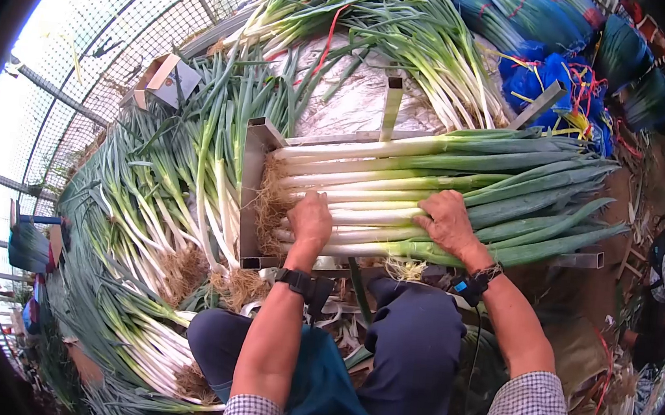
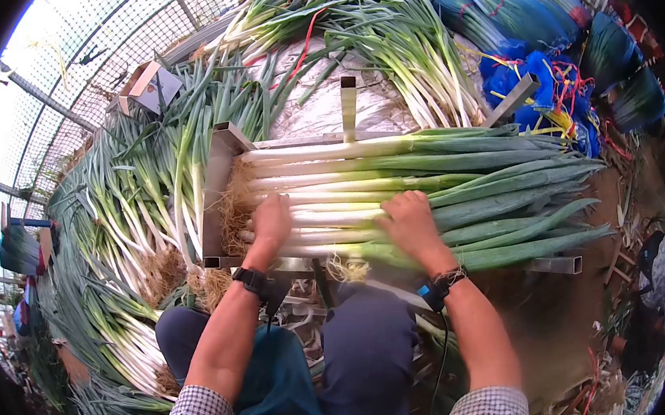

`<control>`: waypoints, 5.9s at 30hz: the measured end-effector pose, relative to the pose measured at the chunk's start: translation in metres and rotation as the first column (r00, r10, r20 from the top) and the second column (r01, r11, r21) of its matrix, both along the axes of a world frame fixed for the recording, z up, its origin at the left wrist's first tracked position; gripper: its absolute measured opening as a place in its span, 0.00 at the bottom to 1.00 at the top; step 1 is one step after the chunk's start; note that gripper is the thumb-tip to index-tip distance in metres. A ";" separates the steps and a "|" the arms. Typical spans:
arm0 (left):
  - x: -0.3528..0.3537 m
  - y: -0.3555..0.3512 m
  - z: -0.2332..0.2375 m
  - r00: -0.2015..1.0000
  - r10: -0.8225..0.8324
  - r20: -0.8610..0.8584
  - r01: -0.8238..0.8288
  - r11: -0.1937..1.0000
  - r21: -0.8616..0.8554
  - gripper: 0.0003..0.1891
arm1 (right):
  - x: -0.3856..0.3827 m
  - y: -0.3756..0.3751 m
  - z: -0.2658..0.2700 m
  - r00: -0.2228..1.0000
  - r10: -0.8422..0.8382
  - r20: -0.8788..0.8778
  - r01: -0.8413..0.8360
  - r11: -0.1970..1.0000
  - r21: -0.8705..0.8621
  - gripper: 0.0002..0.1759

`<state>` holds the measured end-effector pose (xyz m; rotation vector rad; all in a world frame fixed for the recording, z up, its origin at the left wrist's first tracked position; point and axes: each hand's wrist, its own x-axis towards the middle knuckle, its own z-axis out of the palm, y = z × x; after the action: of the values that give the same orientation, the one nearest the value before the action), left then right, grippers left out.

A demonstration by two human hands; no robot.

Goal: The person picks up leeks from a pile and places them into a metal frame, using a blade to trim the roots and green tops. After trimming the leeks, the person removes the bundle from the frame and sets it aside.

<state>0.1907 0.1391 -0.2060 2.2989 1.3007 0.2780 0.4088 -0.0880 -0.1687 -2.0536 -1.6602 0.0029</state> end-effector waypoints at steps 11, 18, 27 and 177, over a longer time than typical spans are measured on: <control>-0.003 0.018 -0.005 0.979 -0.202 -0.010 0.201 0.979 -0.043 0.20 | -0.005 -0.005 0.002 0.995 -0.058 -0.076 0.059 0.998 0.016 0.14; 0.021 0.042 0.157 0.787 0.108 0.608 -0.288 0.935 0.206 0.19 | -0.003 -0.002 -0.004 0.993 -0.068 -0.095 0.069 0.998 0.004 0.14; 0.050 -0.021 0.103 0.859 -0.450 0.243 0.344 0.860 0.377 0.19 | 0.006 0.001 -0.008 0.998 -0.012 -0.066 0.017 0.996 0.087 0.17; 0.011 -0.088 -0.008 0.831 -0.409 0.376 0.290 0.897 0.334 0.15 | 0.119 -0.192 0.292 0.785 -0.312 0.535 0.533 0.781 -0.326 0.06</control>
<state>0.2015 0.0512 -0.2138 2.4417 0.6241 0.8299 0.5274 -0.2804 0.1229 -2.9718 -1.4720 -0.2916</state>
